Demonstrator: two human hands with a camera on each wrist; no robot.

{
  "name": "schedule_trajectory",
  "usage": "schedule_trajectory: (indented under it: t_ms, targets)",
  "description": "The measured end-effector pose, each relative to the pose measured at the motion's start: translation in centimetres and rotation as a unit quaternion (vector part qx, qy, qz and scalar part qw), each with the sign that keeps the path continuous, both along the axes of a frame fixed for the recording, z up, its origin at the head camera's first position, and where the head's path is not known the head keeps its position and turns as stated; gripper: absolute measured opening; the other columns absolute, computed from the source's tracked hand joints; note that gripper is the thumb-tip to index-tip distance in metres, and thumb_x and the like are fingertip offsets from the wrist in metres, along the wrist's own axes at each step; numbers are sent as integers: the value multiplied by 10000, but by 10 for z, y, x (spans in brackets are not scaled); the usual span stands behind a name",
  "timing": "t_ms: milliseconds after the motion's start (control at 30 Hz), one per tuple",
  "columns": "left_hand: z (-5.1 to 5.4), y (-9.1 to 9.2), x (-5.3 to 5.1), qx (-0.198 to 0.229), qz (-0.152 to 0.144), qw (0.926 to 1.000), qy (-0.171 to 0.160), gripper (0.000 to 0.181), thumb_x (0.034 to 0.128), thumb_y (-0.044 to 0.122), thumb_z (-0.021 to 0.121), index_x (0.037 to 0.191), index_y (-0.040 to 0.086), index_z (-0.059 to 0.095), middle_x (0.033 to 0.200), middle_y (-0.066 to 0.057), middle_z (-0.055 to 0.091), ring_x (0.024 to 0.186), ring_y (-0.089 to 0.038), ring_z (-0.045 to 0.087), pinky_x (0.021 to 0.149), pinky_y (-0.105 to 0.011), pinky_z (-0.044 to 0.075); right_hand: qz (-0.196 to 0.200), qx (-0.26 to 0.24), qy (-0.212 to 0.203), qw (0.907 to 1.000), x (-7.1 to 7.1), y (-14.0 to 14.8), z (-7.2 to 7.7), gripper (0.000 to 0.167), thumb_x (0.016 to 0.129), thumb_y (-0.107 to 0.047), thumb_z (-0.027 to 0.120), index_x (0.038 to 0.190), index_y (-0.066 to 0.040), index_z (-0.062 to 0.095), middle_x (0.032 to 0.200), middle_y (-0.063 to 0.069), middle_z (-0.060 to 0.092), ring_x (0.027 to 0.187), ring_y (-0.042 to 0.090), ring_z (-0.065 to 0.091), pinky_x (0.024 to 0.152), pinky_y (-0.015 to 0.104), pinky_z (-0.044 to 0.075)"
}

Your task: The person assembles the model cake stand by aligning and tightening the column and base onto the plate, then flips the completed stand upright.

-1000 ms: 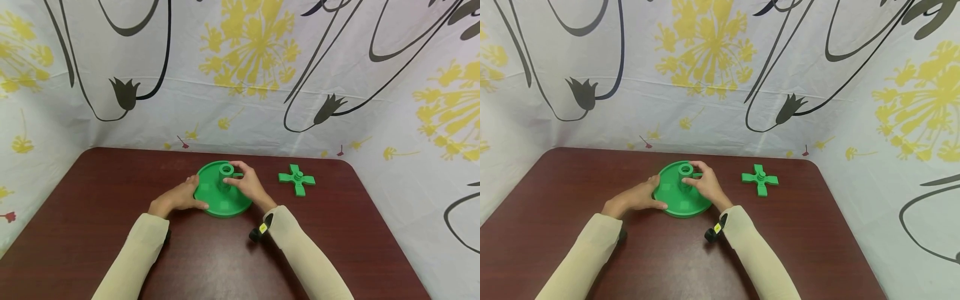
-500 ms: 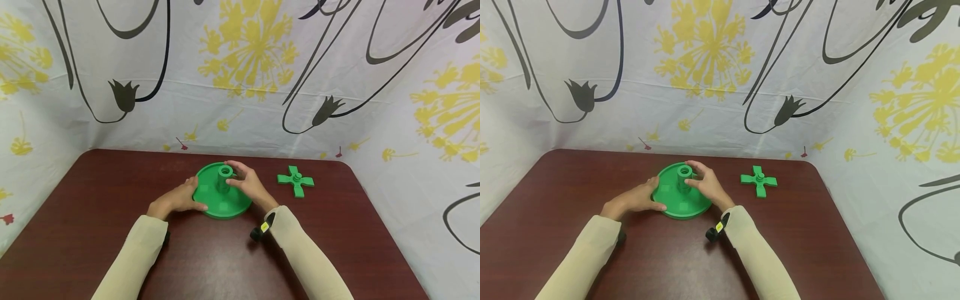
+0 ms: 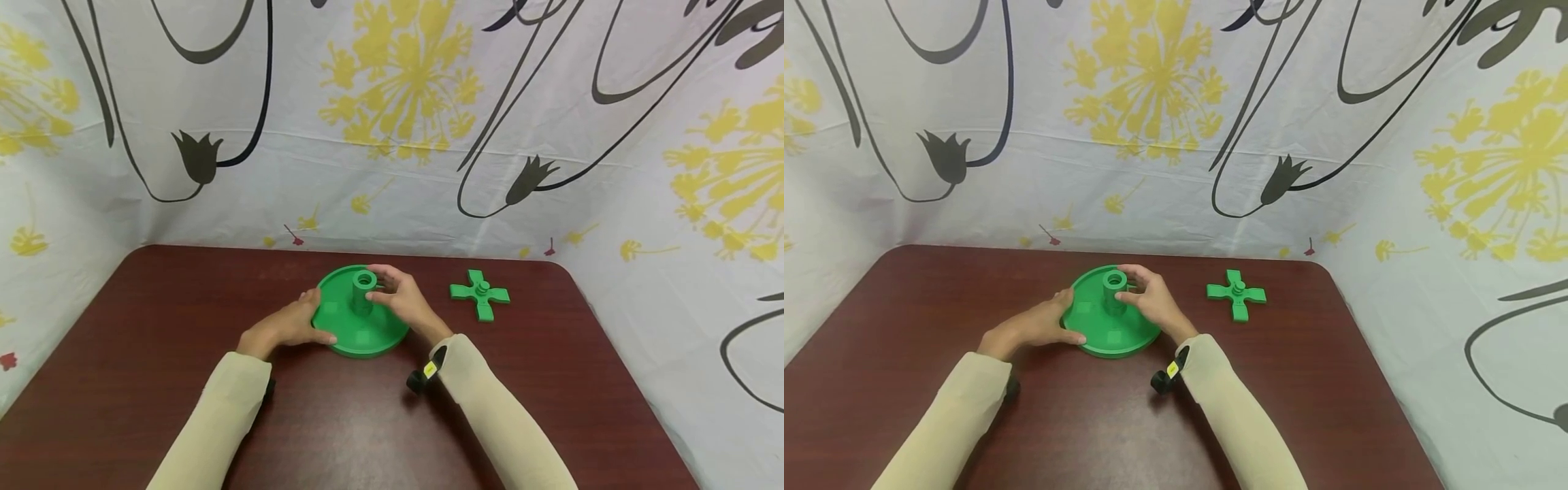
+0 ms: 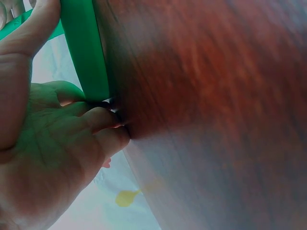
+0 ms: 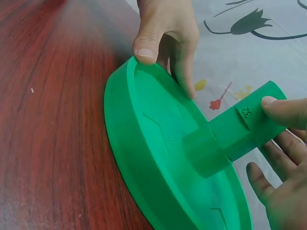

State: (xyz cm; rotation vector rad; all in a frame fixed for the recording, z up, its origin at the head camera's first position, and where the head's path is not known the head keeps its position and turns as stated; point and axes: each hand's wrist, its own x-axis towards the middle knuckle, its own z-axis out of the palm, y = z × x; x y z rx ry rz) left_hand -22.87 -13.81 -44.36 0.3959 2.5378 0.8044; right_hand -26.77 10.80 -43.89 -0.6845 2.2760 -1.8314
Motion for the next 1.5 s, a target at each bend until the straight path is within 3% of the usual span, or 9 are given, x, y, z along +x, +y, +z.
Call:
schedule_trajectory:
  t_ms: [467, 767, 1000, 1300, 1500]
  targets:
    - [1, 0, 0, -26, -19, 10000, -28, 1144, 872, 466, 742, 1557, -72, 0, 1629, -283, 17, 1514, -423, 22, 1202, -569, 158, -356, 238, 167, 9989, 1, -3, -5, 513, 844, 15, 761, 1323, 13, 576, 1229, 218, 630, 1178, 328, 587, 984, 469, 505]
    - [-1, -1, 0, 34, -13, 10000, -14, 1152, 869, 480, 740, 1556, -74, 0, 1625, -292, 15, 1511, -435, 28, 1194, -585, 163, -65, 96, 222, 9997, 1, -2, -3, 600, 843, 73, 734, 1397, -13, 522, 1413, 200, 540, 1306, 316, 518, 1059, 506, 441]
    - [-1, -1, 1, 61, 24, 10000, -30, 1158, 865, 479, 745, 1555, -76, 0, 1625, -292, 14, 1510, -437, 24, 1196, -585, 155, 5, -46, 123, 9999, 5, -3, 1, 549, 862, 127, 666, 1385, 61, 509, 1374, 230, 566, 1288, 361, 538, 1028, 481, 478]
    - [-1, -1, 0, 4, 49, 10000, -33, 1152, 867, 477, 743, 1556, -75, 3, 1626, -291, 19, 1511, -432, 27, 1199, -576, 156, -152, 68, 125, 9998, 2, -3, -4, 547, 859, 96, 700, 1374, 75, 516, 1315, 250, 600, 1247, 368, 558, 995, 466, 505]
    - [-2, 0, -1, 5, 58, 10000, -19, 1160, 861, 487, 745, 1556, -76, 6, 1626, -291, 27, 1510, -435, 34, 1197, -580, 161, -176, 218, 103, 9996, 14, -5, 15, 538, 869, 77, 698, 1369, 105, 503, 1300, 290, 591, 1237, 419, 547, 996, 510, 495]
